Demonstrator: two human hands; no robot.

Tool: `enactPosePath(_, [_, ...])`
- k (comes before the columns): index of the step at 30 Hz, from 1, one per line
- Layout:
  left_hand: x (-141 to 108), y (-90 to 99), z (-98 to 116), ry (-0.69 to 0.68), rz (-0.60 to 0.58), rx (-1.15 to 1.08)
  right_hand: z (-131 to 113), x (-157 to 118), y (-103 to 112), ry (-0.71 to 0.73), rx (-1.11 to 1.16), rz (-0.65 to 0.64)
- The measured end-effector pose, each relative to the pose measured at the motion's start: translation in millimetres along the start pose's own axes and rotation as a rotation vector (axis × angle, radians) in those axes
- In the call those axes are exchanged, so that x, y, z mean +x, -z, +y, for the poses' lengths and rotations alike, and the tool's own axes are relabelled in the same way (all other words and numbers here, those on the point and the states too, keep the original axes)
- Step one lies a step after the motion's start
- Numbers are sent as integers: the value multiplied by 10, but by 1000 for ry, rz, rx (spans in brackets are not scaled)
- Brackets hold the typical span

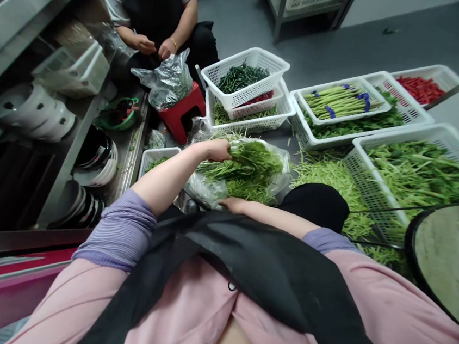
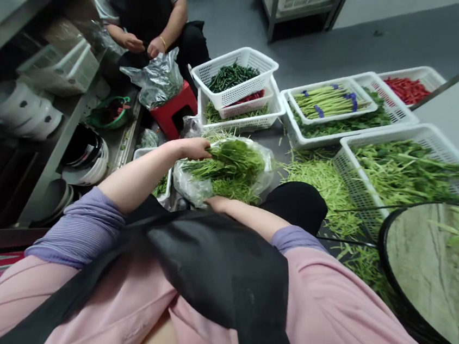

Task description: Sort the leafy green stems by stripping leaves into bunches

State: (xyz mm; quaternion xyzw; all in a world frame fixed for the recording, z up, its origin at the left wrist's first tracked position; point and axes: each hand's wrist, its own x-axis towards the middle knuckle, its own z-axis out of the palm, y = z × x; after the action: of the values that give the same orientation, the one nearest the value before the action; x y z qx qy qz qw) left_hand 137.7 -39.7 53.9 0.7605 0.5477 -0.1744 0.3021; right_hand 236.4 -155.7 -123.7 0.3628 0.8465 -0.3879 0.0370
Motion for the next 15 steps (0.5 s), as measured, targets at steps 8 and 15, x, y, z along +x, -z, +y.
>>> enactPosePath(8, [-34, 54, -76, -82, 115, 128, -48, -222, 636, -257, -308, 131])
enactPosePath(15, [-301, 202, 101, -107, 153, 190, 515, 192, 713, -175, -340, 153])
